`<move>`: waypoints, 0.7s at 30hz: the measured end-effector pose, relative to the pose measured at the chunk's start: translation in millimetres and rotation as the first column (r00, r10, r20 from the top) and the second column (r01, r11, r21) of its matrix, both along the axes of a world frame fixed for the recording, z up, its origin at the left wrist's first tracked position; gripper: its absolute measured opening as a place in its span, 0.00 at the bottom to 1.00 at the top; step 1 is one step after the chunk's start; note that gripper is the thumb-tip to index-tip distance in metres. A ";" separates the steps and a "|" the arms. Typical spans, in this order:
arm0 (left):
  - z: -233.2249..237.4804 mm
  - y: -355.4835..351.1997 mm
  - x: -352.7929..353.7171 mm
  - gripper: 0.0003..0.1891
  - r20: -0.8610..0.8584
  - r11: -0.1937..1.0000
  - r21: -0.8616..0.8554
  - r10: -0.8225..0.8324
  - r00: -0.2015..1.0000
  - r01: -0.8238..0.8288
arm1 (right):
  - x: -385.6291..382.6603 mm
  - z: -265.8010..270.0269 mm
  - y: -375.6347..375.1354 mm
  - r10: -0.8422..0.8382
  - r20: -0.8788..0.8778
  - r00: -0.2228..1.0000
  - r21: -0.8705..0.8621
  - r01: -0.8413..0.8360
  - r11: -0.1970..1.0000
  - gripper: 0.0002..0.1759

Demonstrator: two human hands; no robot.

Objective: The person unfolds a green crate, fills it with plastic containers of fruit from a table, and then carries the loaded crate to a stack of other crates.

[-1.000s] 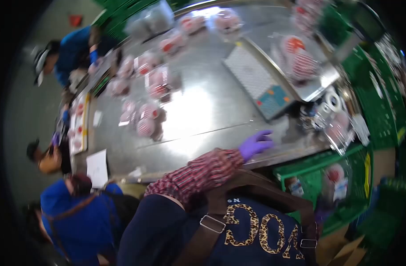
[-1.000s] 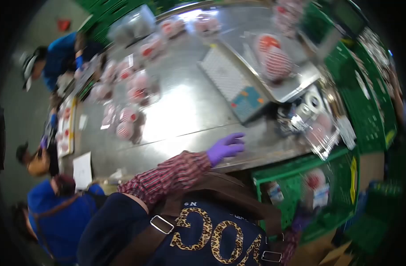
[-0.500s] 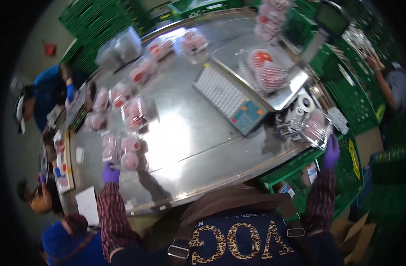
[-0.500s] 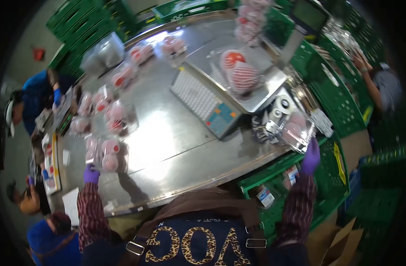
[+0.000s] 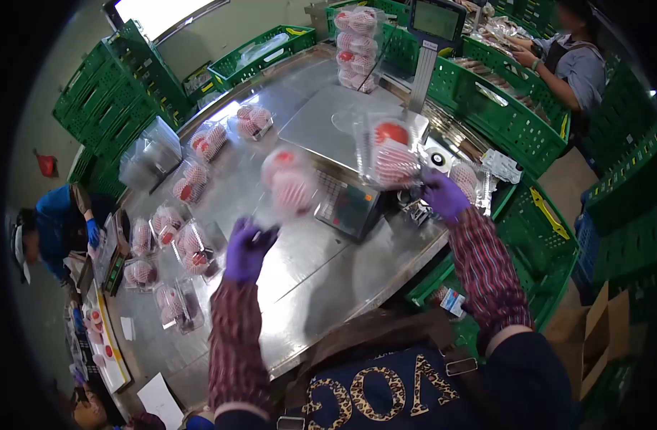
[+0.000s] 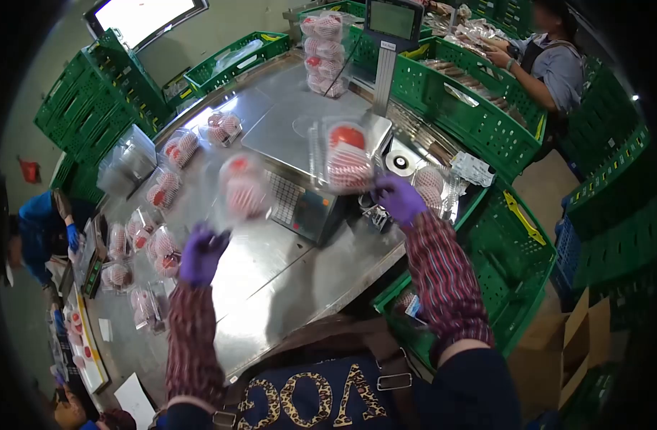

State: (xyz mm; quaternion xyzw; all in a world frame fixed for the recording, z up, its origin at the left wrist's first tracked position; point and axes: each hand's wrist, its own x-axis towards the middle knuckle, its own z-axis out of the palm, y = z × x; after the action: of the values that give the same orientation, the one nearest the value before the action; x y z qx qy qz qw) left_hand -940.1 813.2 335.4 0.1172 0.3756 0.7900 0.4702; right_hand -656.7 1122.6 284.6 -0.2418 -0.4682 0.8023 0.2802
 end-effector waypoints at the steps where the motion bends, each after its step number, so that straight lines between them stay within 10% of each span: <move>1: 8.7 41.3 9.8 0.12 0.018 0.999 -0.038 -0.036 0.999 0.037 | 18.9 13.9 -21.3 -0.141 -0.002 0.990 -0.182 0.138 0.974 0.07; 4: -45.6 159.7 25.4 0.05 0.117 0.987 0.122 -0.122 0.986 0.107 | 78.2 30.8 -59.0 -0.180 0.007 0.984 -0.160 0.179 0.971 0.10; 8: -17.5 150.1 87.1 0.24 0.096 0.928 -0.086 -0.353 0.931 0.362 | 115.5 55.5 -108.3 -0.172 0.033 0.985 -0.177 0.175 0.969 0.10; 10: -33.8 130.6 97.4 0.35 0.114 0.715 -0.061 -0.688 0.717 0.696 | 115.3 51.0 -125.4 -0.038 0.073 0.997 -0.198 0.052 0.979 0.10; 14: -50.5 86.6 110.4 0.29 0.277 0.761 -0.089 -0.600 0.750 0.642 | 108.4 52.8 -122.8 0.344 0.330 0.879 -0.098 -0.330 0.939 0.12; 16: -77.5 67.6 99.5 0.28 0.394 0.871 -0.162 -0.373 0.840 0.464 | 99.7 10.6 -90.2 -0.226 0.319 0.920 0.561 0.009 0.828 0.18; 18: -71.5 63.0 108.6 0.28 0.295 0.910 -0.184 -0.309 0.904 0.371 | 84.7 4.1 -44.0 -0.842 0.201 0.501 0.971 -0.216 0.103 0.19; 21: -63.2 59.8 127.0 0.34 0.029 0.950 -0.198 -0.241 0.970 0.242 | 83.2 -25.9 -23.9 -0.727 0.557 0.401 0.815 -0.435 0.384 0.15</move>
State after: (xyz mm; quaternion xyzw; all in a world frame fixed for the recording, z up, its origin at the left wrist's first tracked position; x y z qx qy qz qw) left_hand -813.1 873.0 272.2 0.1127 0.4347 0.6852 0.5734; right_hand -573.5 1098.7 258.7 -0.4848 -0.8561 0.0953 0.1515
